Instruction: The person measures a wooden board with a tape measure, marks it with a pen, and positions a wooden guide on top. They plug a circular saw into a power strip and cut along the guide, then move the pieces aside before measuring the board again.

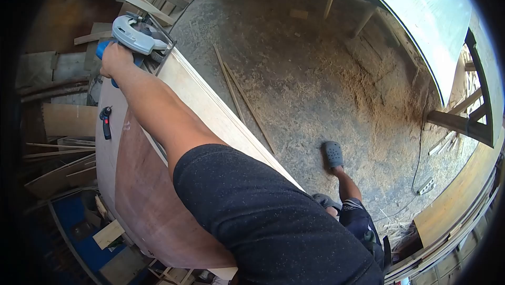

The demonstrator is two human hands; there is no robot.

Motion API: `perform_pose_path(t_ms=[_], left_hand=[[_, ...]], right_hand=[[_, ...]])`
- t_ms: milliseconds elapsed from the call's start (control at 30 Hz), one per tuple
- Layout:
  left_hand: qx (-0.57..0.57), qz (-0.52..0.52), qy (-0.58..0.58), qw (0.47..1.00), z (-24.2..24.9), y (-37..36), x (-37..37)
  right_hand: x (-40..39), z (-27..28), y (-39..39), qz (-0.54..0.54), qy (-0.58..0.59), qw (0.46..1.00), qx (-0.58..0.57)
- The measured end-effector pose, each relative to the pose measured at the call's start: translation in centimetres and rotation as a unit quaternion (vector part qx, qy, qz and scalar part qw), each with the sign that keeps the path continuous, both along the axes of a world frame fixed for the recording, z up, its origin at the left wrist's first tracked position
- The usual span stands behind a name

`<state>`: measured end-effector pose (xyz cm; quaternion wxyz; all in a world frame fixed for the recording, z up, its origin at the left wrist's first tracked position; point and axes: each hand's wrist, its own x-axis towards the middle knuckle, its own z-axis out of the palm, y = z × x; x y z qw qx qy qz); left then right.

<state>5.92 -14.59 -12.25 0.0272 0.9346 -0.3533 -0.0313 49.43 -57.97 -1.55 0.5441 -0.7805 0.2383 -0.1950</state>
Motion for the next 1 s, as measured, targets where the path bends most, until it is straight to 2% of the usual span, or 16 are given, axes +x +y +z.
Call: perform_pose_path(t_ms=[167,367,600,667,867,1000], left_hand=[[-0.026,0.018,-0.001,1.000,-0.5,-0.5,0.4],[-0.052,0.035,-0.006,0.998,-0.3,-0.1,-0.3],[-0.094,0.042,-0.007,0.995,-0.2,-1.2,-0.1],[-0.107,0.042,-0.009,0.993,-0.2,-1.6,0.1],[-0.058,0.130,0.020,0.990,-1.3,0.9,-0.6],[-0.055,0.124,0.048,0.990,0.6,-0.7,-0.7]], right_hand=[[0.8,-0.5,0.2,-0.008,-0.015,0.999,0.030],[0.7,-0.6,0.2,0.002,-0.016,1.000,0.005],[-1.9,-0.8,0.9,-0.045,-0.006,0.999,0.029],[-2.0,-1.2,0.5,-0.021,-0.006,1.000,0.022],[-2.7,-1.6,1.2,0.003,-0.027,0.999,-0.021],[-6.9,-1.6,3.2,-0.017,-0.086,0.996,-0.021]])
